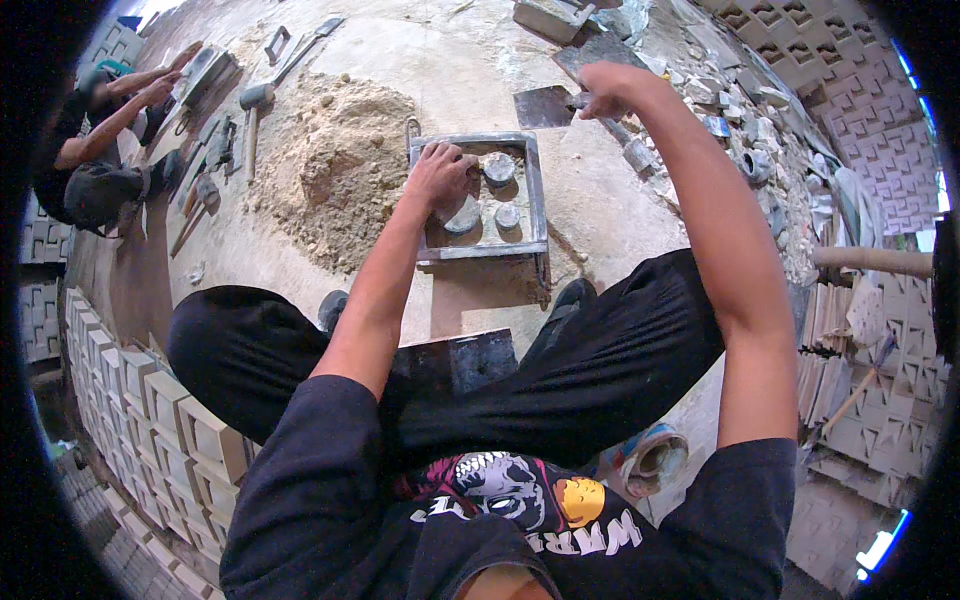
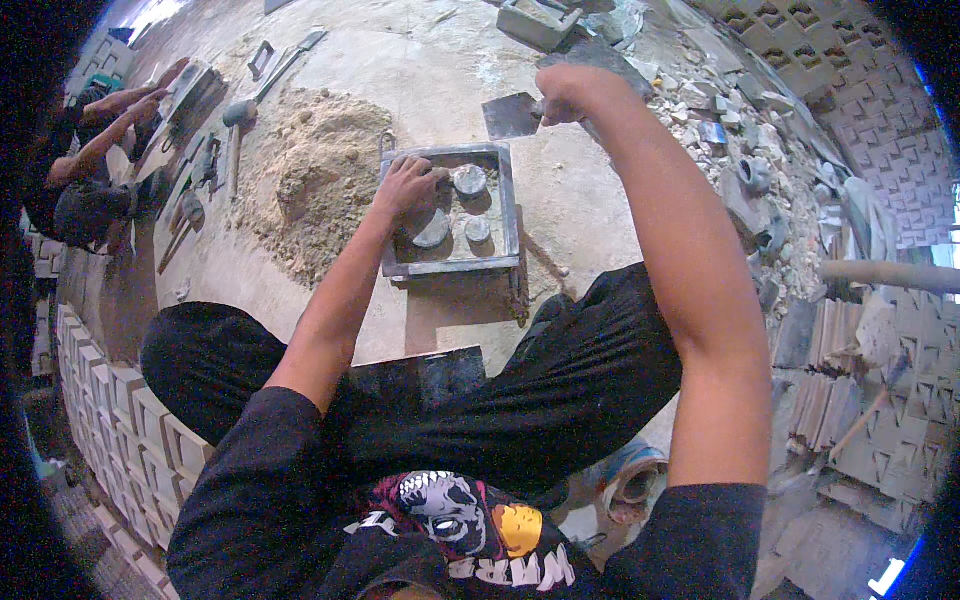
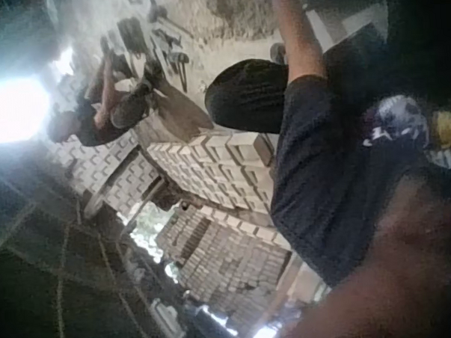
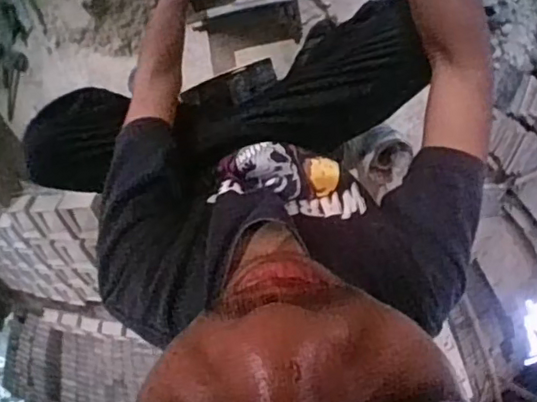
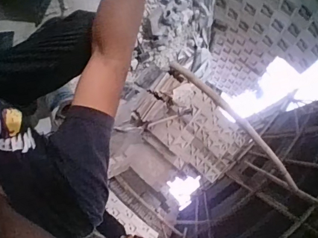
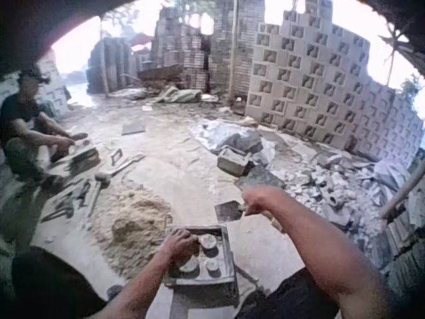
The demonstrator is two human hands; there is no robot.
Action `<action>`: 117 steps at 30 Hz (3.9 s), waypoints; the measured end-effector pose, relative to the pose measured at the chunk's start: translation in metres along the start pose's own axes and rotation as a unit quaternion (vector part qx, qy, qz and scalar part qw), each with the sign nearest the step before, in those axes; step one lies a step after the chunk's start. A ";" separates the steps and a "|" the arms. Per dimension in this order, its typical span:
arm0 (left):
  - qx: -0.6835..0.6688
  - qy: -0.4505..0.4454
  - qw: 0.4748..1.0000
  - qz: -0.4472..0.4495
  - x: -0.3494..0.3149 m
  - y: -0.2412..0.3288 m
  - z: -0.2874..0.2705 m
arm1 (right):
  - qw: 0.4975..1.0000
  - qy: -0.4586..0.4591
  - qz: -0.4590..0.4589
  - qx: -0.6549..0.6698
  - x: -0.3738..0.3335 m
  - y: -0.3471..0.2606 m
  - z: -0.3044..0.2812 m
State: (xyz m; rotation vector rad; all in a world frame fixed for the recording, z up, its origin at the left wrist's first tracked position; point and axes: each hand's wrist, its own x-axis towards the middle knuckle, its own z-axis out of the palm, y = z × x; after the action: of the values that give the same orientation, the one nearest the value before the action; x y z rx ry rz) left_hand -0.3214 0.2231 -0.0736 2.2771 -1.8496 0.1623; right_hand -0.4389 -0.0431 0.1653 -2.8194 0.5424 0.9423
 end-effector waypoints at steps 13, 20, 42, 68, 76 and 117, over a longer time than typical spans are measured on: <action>-0.005 0.000 0.996 -0.094 -0.036 -0.010 -0.013 | 0.979 0.145 -0.108 -0.089 0.021 -0.044 0.000; -0.044 0.260 0.913 -0.310 -0.070 -0.074 -0.055 | 0.976 0.122 -0.177 -0.014 0.070 -0.110 0.029; -0.288 0.462 0.644 -0.538 -0.121 -0.188 -0.018 | 0.914 0.220 -0.140 0.311 0.187 -0.366 0.148; -0.307 0.226 0.868 -0.318 -0.026 0.007 0.003 | 0.914 0.199 -0.038 0.353 -0.015 -0.213 0.212; -0.129 0.133 0.940 -0.286 -0.078 0.071 -0.006 | 0.925 0.173 -0.029 0.337 -0.048 -0.202 0.213; -0.094 -0.061 0.910 -0.398 -0.053 0.085 -0.058 | 0.923 0.240 -0.013 0.301 0.022 -0.184 0.060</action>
State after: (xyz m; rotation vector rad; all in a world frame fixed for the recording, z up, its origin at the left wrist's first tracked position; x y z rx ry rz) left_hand -0.4130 0.2701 -0.0211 2.7174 -0.7900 -0.2777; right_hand -0.3872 0.1345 0.1042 -2.4433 0.6956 0.0234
